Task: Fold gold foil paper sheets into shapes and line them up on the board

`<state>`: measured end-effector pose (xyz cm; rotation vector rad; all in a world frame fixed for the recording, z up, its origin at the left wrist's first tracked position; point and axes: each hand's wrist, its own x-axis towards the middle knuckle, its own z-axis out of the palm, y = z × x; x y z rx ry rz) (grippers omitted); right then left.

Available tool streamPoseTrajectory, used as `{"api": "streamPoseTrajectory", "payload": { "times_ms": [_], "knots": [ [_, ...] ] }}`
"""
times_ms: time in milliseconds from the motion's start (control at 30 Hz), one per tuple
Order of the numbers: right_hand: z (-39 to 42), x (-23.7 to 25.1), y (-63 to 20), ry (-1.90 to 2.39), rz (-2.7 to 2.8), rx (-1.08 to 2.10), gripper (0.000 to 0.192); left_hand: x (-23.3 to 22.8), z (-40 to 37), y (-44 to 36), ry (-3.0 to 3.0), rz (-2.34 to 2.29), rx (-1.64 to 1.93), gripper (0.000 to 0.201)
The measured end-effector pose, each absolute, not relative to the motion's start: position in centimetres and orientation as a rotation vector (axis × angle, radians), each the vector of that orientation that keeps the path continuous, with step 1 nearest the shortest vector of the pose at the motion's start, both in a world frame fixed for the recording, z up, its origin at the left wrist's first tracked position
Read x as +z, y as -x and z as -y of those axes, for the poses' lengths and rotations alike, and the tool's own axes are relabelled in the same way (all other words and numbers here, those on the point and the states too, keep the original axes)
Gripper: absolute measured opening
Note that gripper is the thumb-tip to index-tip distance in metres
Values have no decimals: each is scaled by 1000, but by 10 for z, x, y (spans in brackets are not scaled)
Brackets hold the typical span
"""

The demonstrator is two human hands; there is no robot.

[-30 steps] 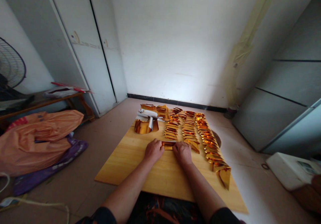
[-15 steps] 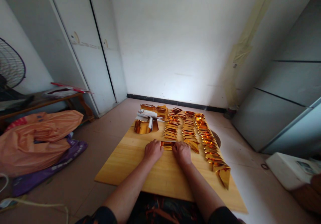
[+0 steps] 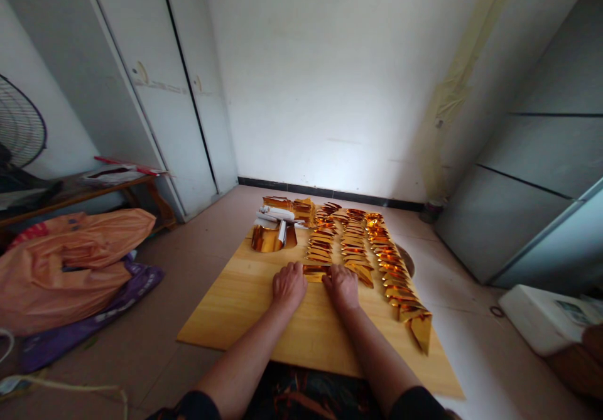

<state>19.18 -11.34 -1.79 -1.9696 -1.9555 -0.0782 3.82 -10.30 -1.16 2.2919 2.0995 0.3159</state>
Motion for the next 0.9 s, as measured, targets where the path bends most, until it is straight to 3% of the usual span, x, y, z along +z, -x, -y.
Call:
{"api": "streamPoseTrajectory", "payload": {
  "times_ms": [400, 700, 900],
  "knots": [
    [115, -19, -190, 1777, 2177, -329, 16, -12, 102, -46, -2489, -1874, 321, 22],
    [111, -27, -190, 1860, 2082, -205, 18, -13, 101, -43, -2413, -1868, 342, 28],
    [118, -15, -185, 1919, 2054, -105, 17, -12, 105, -40, -2402, -1828, 518, 13]
  ]
}}
